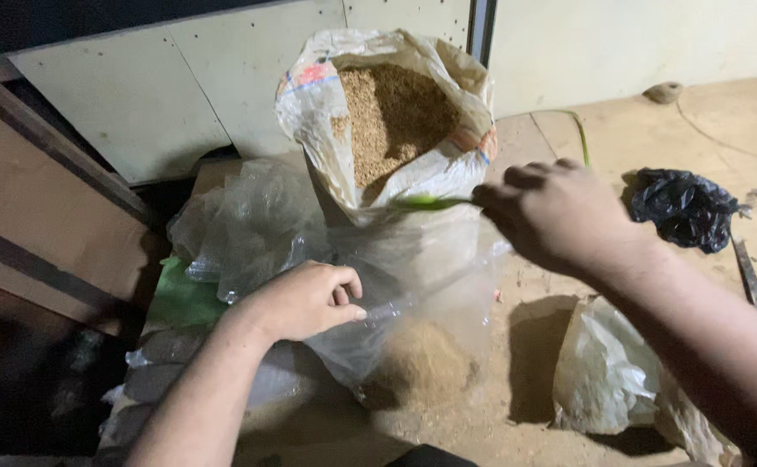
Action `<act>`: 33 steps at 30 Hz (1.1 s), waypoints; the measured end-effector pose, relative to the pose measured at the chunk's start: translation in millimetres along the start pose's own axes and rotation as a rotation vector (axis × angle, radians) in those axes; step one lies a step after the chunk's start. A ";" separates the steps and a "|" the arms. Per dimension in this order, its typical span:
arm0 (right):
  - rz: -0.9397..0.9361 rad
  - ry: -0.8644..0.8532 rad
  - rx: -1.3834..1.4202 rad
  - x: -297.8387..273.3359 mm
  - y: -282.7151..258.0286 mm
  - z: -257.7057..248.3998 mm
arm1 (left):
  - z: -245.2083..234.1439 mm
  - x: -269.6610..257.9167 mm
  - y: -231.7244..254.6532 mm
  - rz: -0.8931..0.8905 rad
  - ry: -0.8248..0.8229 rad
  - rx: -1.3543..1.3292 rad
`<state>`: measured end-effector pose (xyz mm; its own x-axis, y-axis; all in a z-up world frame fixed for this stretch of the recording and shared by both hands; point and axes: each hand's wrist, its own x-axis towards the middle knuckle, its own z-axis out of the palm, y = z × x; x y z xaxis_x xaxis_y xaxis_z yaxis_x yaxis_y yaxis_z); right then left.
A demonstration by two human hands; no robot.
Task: The person uses a green plastic scoop to transfer grain from a large white sack into a clear plastic bag placed on a wooden table. The person repeatedly scoops the grain and pours it into the bag, gradually filling it.
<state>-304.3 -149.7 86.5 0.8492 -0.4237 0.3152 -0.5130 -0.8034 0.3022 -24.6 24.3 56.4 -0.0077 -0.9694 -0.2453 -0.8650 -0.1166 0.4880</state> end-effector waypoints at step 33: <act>0.670 -0.288 0.220 272.3 59.6 181.9 | -61.1 240.1 -119.0 -0.028 0.600 -0.401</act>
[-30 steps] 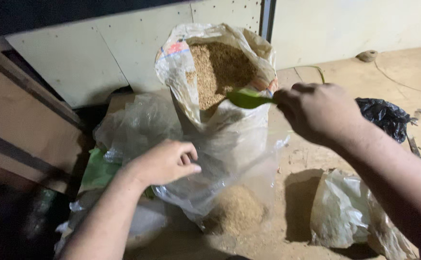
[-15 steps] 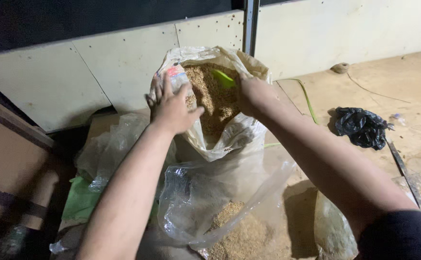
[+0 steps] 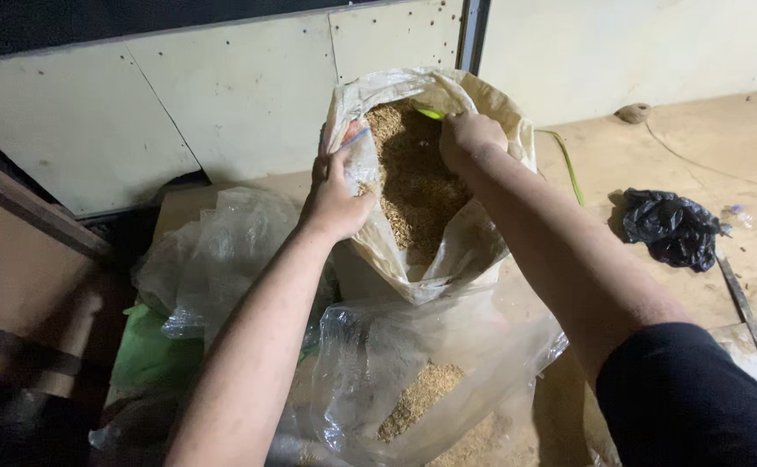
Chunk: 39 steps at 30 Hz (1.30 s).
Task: The person uses a green plastic scoop to transfer grain from a large white sack into a clear plastic bag placed on a wooden table. The person repeatedly scoops the grain and pours it into the bag, gradually filling it.
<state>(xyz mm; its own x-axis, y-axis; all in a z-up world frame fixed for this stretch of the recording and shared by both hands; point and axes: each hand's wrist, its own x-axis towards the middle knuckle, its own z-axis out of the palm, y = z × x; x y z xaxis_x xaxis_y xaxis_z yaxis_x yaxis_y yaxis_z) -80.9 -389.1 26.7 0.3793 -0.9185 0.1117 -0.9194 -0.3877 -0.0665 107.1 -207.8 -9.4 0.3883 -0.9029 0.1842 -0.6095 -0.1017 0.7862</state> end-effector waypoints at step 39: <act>-0.474 -0.329 0.248 -9.7 29.0 45.5 | -17.0 -17.9 6.9 0.094 0.064 0.043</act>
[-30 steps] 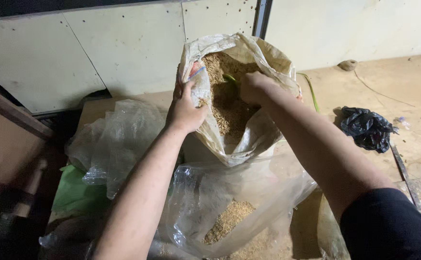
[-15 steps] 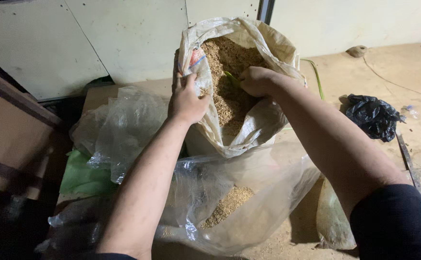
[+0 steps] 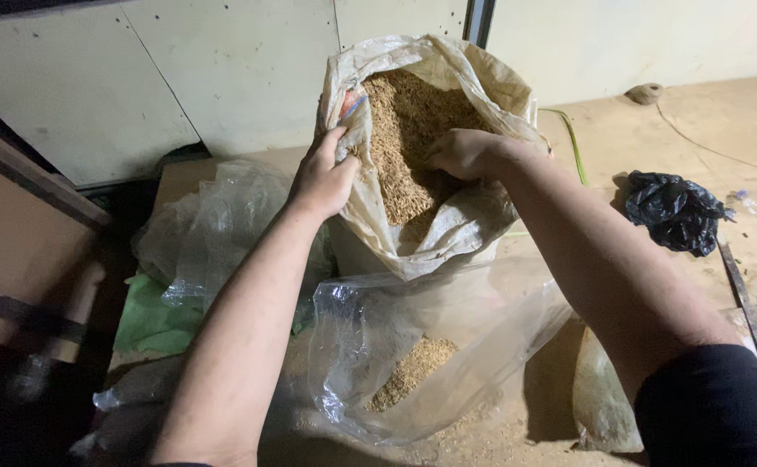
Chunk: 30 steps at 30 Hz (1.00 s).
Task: The person uses a green plastic scoop to transfer grain from a large white sack into a clear plastic bag placed on a wooden table. The person repeatedly scoops the grain and pours it into the bag, gradually filling it.
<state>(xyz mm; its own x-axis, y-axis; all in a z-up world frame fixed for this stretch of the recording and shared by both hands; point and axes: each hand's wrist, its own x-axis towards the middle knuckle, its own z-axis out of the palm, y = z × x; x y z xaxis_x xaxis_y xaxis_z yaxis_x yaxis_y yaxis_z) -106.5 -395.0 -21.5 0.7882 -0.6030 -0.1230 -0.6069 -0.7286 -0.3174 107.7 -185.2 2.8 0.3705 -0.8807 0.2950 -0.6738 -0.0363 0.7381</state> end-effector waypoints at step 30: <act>0.231 0.268 0.310 -149.6 -64.4 -96.6 | -3.9 -9.0 18.6 0.517 0.234 -0.529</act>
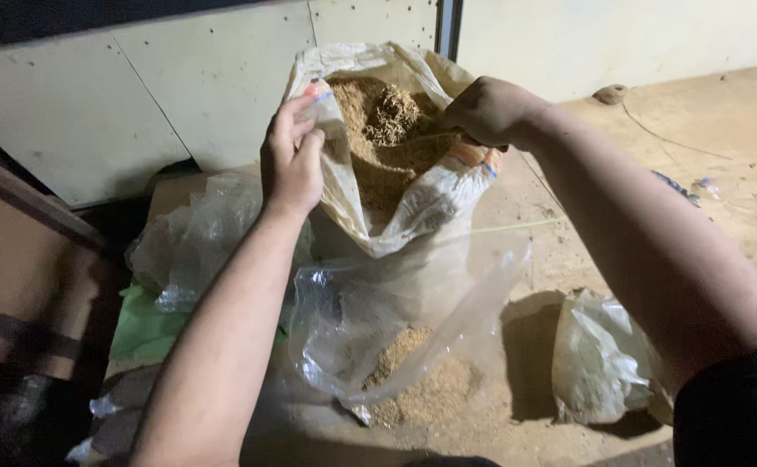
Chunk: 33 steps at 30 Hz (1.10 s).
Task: The person uses a green plastic scoop to transfer grain from a large white sack into a clear plastic bag placed on a wooden table. The person repeatedly scoops the grain and pours it into the bag, gradually filling it.
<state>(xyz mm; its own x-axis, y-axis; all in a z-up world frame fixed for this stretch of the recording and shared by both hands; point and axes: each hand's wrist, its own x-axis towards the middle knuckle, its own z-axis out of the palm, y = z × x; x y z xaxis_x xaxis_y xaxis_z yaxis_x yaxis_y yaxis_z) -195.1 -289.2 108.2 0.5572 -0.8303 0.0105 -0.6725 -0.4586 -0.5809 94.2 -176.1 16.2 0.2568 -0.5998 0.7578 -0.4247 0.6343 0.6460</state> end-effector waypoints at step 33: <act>-0.451 0.426 -0.420 -243.9 57.0 66.9 | 21.1 -227.1 246.6 -0.038 -0.050 0.454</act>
<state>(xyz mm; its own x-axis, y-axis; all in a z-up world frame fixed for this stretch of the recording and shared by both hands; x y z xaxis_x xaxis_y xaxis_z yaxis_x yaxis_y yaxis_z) -336.7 -91.7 18.0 0.6435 -0.5447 0.5378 -0.6004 -0.7950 -0.0867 -87.2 106.2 1.5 0.2421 -0.6487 0.7215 -0.7561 0.3399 0.5592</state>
